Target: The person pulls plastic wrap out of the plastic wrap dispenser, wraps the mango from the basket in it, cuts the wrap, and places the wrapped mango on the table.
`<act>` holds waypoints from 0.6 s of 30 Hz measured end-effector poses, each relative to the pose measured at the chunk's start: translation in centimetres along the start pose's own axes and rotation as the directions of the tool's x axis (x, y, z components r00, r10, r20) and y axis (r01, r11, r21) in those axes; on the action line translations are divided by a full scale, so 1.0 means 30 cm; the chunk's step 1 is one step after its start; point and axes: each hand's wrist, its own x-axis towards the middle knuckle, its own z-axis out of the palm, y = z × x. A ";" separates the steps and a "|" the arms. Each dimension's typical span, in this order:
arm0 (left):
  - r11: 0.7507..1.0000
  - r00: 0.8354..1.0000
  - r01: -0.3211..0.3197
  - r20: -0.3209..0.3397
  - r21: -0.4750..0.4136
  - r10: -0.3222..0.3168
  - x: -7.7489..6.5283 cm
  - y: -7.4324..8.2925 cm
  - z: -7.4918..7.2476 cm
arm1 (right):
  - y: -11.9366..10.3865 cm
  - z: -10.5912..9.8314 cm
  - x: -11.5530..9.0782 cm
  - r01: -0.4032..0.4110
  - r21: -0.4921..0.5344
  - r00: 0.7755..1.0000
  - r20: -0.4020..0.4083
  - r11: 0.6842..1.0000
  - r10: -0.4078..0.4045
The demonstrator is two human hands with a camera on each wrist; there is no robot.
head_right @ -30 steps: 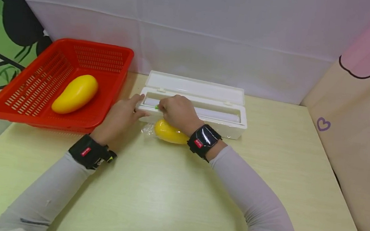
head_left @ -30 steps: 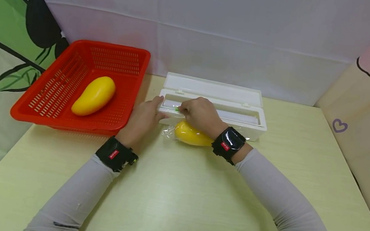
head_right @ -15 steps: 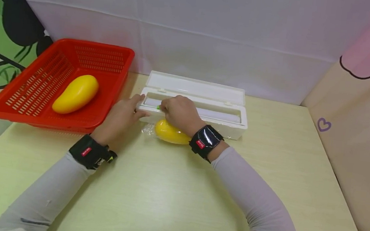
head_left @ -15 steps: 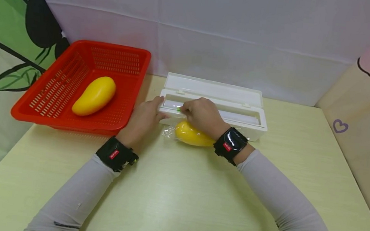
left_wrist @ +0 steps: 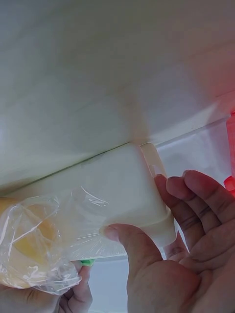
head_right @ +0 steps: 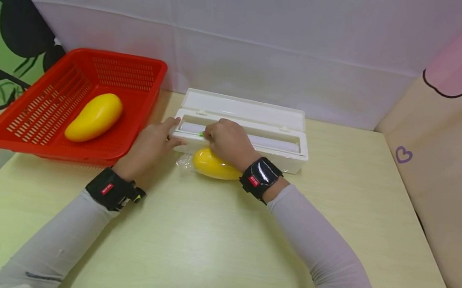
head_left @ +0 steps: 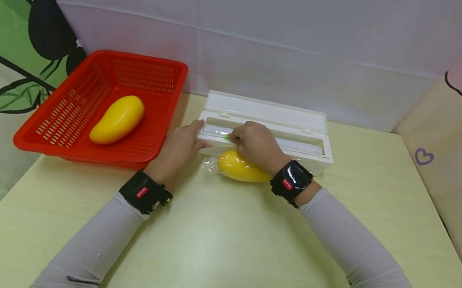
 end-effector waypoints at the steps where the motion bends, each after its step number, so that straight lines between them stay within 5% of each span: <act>1: 1.000 1.000 -0.002 -0.001 0.001 0.002 0.000 0.000 0.000 | 0.003 0.001 -0.002 0.001 0.002 1.000 -0.003 1.000 -0.001; 18: 0.999 0.999 0.017 0.028 0.029 -0.017 0.002 0.004 0.000 | 0.056 -0.016 -0.063 -0.012 -0.040 0.999 -0.038 0.999 0.010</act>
